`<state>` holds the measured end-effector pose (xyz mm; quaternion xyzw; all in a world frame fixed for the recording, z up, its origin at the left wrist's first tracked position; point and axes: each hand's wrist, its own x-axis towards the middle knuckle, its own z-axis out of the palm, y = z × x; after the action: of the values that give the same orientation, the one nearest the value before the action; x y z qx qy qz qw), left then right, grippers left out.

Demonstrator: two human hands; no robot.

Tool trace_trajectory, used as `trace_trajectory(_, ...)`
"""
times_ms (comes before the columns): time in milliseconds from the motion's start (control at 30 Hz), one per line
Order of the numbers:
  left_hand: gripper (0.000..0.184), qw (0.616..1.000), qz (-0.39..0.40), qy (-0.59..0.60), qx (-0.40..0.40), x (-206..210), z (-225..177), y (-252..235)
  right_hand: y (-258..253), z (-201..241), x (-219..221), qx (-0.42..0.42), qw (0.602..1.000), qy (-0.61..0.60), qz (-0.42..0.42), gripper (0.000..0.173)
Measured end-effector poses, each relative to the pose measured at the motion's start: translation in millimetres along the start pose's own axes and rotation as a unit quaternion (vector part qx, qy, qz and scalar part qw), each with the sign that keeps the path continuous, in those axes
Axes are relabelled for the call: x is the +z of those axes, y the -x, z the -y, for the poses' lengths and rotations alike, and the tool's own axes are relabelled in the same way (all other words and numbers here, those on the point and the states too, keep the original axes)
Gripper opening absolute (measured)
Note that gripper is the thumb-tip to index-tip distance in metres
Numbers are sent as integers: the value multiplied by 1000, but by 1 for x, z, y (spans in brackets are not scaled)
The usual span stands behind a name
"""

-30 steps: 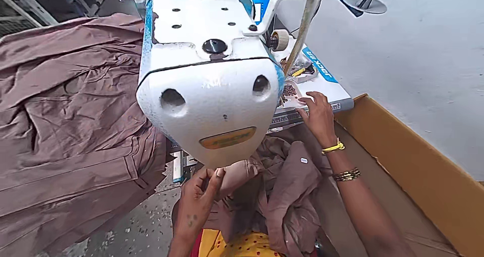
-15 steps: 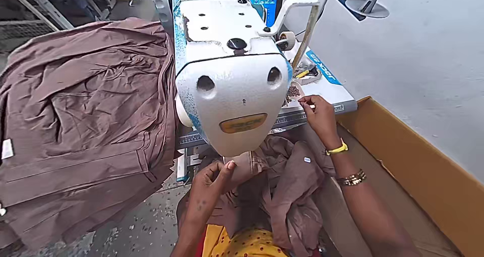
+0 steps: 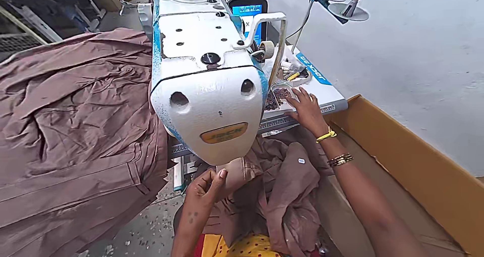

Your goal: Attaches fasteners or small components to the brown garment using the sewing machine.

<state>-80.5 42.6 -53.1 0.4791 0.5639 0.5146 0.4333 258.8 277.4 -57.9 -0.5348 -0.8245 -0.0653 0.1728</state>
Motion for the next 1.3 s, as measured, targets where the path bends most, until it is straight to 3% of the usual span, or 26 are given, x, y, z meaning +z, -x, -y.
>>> trace_trajectory(67, 31, 1000, -4, 4, 2, 0, 0, 1, 9, 4, -1, 6, 998, -32, -52, 24)
trace_trajectory(133, 31, 1000, -7, 6, 3, 1, 1, 0, 21, 9, -6, 13, 991, -69, -118, 12)
trace_trajectory(267, 33, 1000, -15, -9, 6, 3, 0, -4, 29, 32, -28, 117, 957, -218, -151, 16)
trace_trajectory(367, 36, 987, -3, -70, 143, 0, 3, 5, 22, 62, -48, 146, 931, -323, -90, 18)
trace_trajectory(433, 38, 974, 42, -62, 212, -11, 8, 23, 20, 91, -62, 92, 931, -346, -64, 18)
trace_trajectory(467, 34, 977, 69, -25, 199, -19, 14, 33, 24, 108, -65, 31, 940, -329, -79, 16)
trace_trajectory(533, 24, 988, 77, 93, 100, -33, 35, 50, 40, 146, -66, -96, 951, -268, -118, 16)
trace_trajectory(600, 16, 975, 75, 210, 10, -40, 42, 60, 52, 179, -57, -215, 944, -194, -156, 17)
trace_trajectory(667, 43, 958, 103, 265, -32, -40, 33, 65, 50, 202, -49, -300, 926, -105, -205, 17)
trace_trajectory(700, 55, 956, 112, 268, -44, -37, 25, 67, 47, 208, -49, -310, 922, -83, -219, 19)
trace_trajectory(733, 54, 963, 106, 242, -52, -34, 16, 67, 46, 211, -50, -301, 924, -77, -221, 20)
trace_trajectory(800, 33, 992, 63, 110, -12, -29, 3, 65, 50, 210, -53, -255, 937, -133, -199, 16)
trace_trajectory(833, 31, 997, 48, 20, 49, -28, 0, 62, 55, 207, -55, -226, 936, -209, -173, 18)
trace_trajectory(900, 42, 968, 43, -136, 207, -26, -8, 53, 66, 204, -58, -196, 886, -415, -71, 31)
trace_trajectory(967, 38, 928, 56, -189, 315, -26, -22, 45, 77, 208, -61, -219, 762, -601, 103, 49)
trace_trajectory(1033, 32, 927, 40, -155, 338, -38, -30, 35, 82, 210, -63, -281, 621, -692, 237, 68)
trace_trajectory(1067, 33, 935, 18, -139, 327, -48, -29, 28, 82, 207, -65, -291, 582, -711, 265, 65)
trace_trajectory(1100, 35, 946, -5, -121, 302, -57, -24, 21, 82, 200, -67, -269, 577, -722, 272, 59)
trace_trajectory(1233, 30, 993, -66, 0, 102, -56, 8, 13, 68, 174, -56, -37, 716, -672, 184, 19)
trace_trajectory(1300, 26, 994, -94, 60, 17, -47, 15, 6, 57, 171, -47, 35, 747, -643, 166, 12)
